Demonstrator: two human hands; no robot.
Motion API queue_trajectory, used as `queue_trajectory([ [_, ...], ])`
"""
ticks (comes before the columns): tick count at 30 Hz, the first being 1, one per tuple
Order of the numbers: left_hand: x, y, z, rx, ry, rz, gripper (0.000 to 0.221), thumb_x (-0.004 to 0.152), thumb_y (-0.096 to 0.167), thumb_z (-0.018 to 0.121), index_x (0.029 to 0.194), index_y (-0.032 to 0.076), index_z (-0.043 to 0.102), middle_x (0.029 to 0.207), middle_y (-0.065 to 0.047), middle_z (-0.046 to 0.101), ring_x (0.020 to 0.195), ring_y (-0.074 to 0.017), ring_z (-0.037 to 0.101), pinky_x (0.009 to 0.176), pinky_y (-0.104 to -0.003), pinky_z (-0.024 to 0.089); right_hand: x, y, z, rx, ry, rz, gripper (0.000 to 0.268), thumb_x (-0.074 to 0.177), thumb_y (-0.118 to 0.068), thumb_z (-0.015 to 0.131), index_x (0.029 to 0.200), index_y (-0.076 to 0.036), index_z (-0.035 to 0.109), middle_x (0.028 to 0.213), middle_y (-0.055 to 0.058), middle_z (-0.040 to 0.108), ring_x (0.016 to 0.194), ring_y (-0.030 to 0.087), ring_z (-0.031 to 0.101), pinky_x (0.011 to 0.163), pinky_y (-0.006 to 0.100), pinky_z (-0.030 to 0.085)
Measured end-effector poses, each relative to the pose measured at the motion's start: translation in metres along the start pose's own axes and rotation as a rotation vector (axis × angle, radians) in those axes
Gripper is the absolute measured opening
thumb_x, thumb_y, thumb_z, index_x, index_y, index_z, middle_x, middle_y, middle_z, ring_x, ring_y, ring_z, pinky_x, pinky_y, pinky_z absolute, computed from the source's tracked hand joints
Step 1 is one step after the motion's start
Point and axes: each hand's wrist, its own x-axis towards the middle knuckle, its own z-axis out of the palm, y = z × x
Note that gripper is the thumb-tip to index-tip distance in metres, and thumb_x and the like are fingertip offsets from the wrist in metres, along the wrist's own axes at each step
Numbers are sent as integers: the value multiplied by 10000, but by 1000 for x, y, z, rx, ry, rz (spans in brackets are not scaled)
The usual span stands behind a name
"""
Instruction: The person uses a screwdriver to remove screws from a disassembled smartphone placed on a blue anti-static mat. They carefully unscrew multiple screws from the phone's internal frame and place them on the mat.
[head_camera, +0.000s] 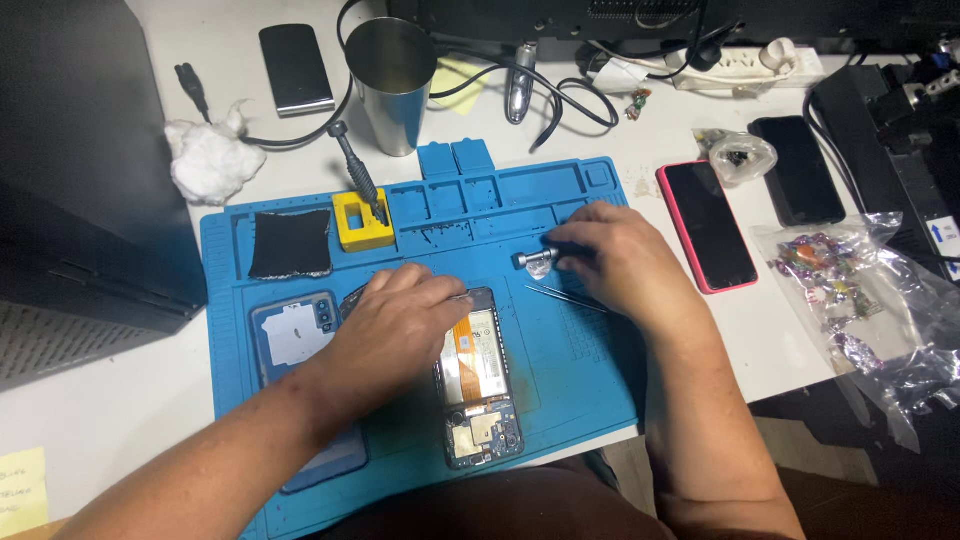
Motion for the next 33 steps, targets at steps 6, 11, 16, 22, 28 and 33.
queue_trajectory([
  [6, -3, 1, -6, -49, -23, -24, 308, 994, 48, 519, 1222, 97, 720, 1197, -109, 692, 1121, -302, 610, 997, -502, 438, 4, 7, 14, -147, 48, -71, 215, 800, -66, 818, 996, -155, 805, 940, 85, 761, 886, 317, 737, 798, 384, 588],
  [11, -7, -2, -2, -44, -6, -5, 327, 984, 52, 536, 1252, 108, 714, 1234, -98, 685, 1137, -298, 605, 1001, -511, 426, -2, 6, 12, -34, 207, -109, 199, 845, -191, 818, 1016, -124, 742, 881, 92, 728, 845, 342, 715, 764, 436, 584],
  [16, -6, -6, 3, -46, -13, -3, 327, 970, 44, 563, 1256, 100, 709, 1240, -105, 684, 1136, -300, 607, 999, -525, 424, -4, 12, 23, 334, 354, -95, 235, 823, -246, 860, 951, -130, 702, 730, 49, 704, 686, 262, 681, 635, 365, 570],
  [22, -6, -9, 8, -50, 4, 9, 317, 973, 62, 552, 1238, 113, 717, 1244, -90, 677, 1140, -306, 605, 1005, -541, 412, -4, -6, 16, 811, 225, -182, 239, 831, -51, 778, 1038, -14, 662, 696, 109, 691, 598, 182, 639, 577, 352, 595],
  [28, -5, -7, 6, -55, -16, -11, 315, 978, 71, 546, 1240, 119, 715, 1242, -96, 677, 1149, -320, 604, 1004, -559, 409, -4, -20, 6, 679, 171, -268, 189, 813, -14, 773, 985, -18, 695, 639, 149, 715, 530, 263, 691, 505, 386, 602],
  [33, -5, -8, 8, -53, -42, -9, 332, 975, 65, 540, 1261, 117, 699, 1265, -104, 662, 1164, -330, 595, 1009, -569, 403, -3, -18, 9, 663, 151, -249, 195, 813, -29, 778, 984, -11, 687, 643, 166, 715, 542, 290, 692, 504, 403, 593],
])
